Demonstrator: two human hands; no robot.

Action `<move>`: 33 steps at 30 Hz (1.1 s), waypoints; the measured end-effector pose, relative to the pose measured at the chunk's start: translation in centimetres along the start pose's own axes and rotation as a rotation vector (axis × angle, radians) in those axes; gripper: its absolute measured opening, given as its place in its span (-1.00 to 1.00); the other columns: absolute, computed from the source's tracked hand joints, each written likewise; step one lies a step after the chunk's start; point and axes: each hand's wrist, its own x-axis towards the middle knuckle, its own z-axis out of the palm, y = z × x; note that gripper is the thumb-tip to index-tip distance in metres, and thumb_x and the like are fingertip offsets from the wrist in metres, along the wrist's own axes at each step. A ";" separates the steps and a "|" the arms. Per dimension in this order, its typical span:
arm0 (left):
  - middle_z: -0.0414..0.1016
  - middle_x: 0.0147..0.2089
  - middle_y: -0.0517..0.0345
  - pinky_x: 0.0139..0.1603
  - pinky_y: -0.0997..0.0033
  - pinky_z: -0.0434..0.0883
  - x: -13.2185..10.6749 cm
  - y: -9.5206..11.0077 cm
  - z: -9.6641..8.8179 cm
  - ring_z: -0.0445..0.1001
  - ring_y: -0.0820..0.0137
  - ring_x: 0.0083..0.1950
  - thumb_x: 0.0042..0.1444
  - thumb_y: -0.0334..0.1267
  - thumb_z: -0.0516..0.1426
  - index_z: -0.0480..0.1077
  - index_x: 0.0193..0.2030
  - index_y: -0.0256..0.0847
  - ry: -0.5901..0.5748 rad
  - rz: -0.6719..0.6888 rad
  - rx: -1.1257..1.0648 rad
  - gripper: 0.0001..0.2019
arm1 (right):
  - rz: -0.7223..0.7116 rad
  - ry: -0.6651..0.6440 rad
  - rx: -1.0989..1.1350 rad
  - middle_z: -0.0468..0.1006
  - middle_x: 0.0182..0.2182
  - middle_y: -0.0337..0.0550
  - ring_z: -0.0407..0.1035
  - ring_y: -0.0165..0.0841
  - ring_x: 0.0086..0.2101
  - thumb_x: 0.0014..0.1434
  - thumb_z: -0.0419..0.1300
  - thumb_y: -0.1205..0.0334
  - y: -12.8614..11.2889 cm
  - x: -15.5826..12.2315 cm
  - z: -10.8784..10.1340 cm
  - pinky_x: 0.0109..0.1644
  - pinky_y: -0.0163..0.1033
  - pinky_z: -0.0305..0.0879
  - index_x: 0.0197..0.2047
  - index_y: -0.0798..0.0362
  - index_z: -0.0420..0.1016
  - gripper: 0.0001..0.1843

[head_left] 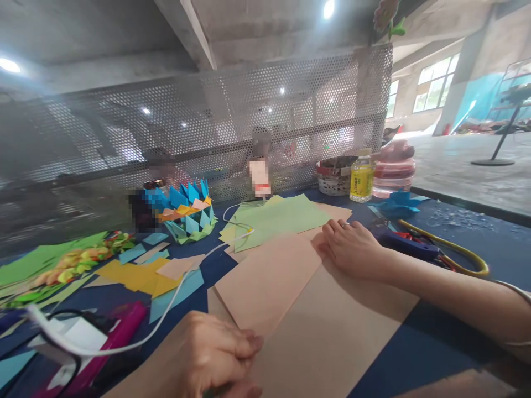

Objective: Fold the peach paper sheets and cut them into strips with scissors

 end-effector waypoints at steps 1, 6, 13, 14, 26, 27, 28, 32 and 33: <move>0.62 -0.32 0.15 -0.26 0.49 0.54 0.1 0.0 -0.1 0.60 0.38 -0.31 0.13 -0.28 0.11 0.52 -0.41 -0.12 -0.003 0.003 -0.003 -0.83 | -0.001 0.001 -0.001 0.44 -0.18 0.15 0.33 -0.08 -0.20 0.29 -0.10 0.23 0.1 0.0 0.0 -0.28 -0.13 0.07 -0.12 0.24 0.39 -0.67; 0.61 -0.36 0.15 -0.26 0.52 0.52 0.3 -0.1 -0.1 0.59 0.39 -0.33 0.14 -0.30 0.11 0.50 -0.44 -0.14 0.015 0.013 -0.006 -0.82 | 0.012 0.009 0.047 0.45 -0.20 0.09 0.35 -0.13 -0.21 0.11 0.01 0.46 0.6 0.0 0.0 -0.25 -0.14 0.07 -0.18 0.19 0.39 -0.78; 0.59 -0.40 0.18 -0.29 0.52 0.48 -0.1 -0.4 1.1 0.57 0.42 -0.36 0.12 -0.30 0.10 0.49 -0.46 -0.13 0.046 -0.124 -0.104 -0.82 | 0.093 0.044 0.439 0.53 -0.24 -0.04 0.40 -0.21 -0.18 0.33 -0.14 0.18 -0.1 0.4 -1.1 -0.17 -0.19 0.10 -0.20 0.05 0.39 -0.70; 0.59 -0.40 0.18 -0.30 0.52 0.47 -0.1 -0.4 1.3 0.57 0.42 -0.37 0.12 -0.30 0.09 0.49 -0.45 -0.13 0.045 -0.145 -0.140 -0.82 | 0.086 0.047 0.485 0.53 -0.23 -0.04 0.40 -0.21 -0.18 0.33 -0.14 0.11 -0.3 0.3 -1.1 -0.16 -0.19 0.11 -0.17 0.04 0.39 -0.68; 0.56 -0.12 0.14 -0.17 0.46 0.48 -0.3 -2.1 1.2 0.53 0.35 -0.12 0.16 -0.25 0.08 0.48 -0.23 -0.10 0.334 -0.589 0.065 -0.86 | 0.057 -0.164 1.025 0.50 -0.43 -0.19 0.37 -0.31 -0.39 -0.09 0.25 0.13 0.2 0.7 -0.3 -0.36 -0.29 0.16 0.07 0.18 0.34 -0.37; 0.54 -0.08 0.14 -0.15 0.45 0.48 -0.3 -2.3 1.2 0.53 0.34 -0.09 0.17 -0.22 0.07 0.47 -0.20 -0.09 0.359 -0.634 0.075 -0.85 | 0.033 -0.179 1.065 0.46 -0.47 -0.21 0.33 -0.34 -0.43 -0.07 0.24 0.16 0.3 0.7 -0.3 -0.39 -0.30 0.15 0.01 0.18 0.39 -0.45; 0.52 -0.03 0.14 -0.13 0.42 0.48 -0.2 -2.6 1.2 0.51 0.33 -0.06 0.17 -0.19 0.06 0.45 -0.16 -0.08 0.375 -0.673 0.076 -0.83 | 0.007 -0.186 1.105 0.43 -0.50 -0.23 0.30 -0.38 -0.46 -0.06 0.22 0.18 0.4 0.7 -0.3 -0.41 -0.31 0.13 -0.07 0.17 0.43 -0.55; 0.39 0.14 0.05 -0.01 0.23 0.44 -0.1 -3.4 1.5 0.44 0.22 0.07 0.17 -0.08 0.04 0.33 0.05 -0.09 0.349 -0.778 0.072 -0.66 | -0.003 -0.118 1.152 0.41 -0.49 -0.18 0.25 -0.40 -0.47 0.03 0.16 0.09 0.3 0.6 -0.9 -0.40 -0.31 0.13 -0.32 0.14 0.47 -0.73; 0.38 0.15 0.02 -0.01 0.18 0.44 0.0 -3.5 1.6 0.43 0.18 0.08 0.16 -0.05 0.04 0.30 0.08 -0.09 0.311 -0.811 0.059 -0.62 | 0.005 -0.102 1.135 0.43 -0.46 -0.16 0.26 -0.39 -0.46 0.06 0.14 0.05 0.2 0.6 -1.1 -0.39 -0.30 0.15 -0.31 0.13 0.46 -0.70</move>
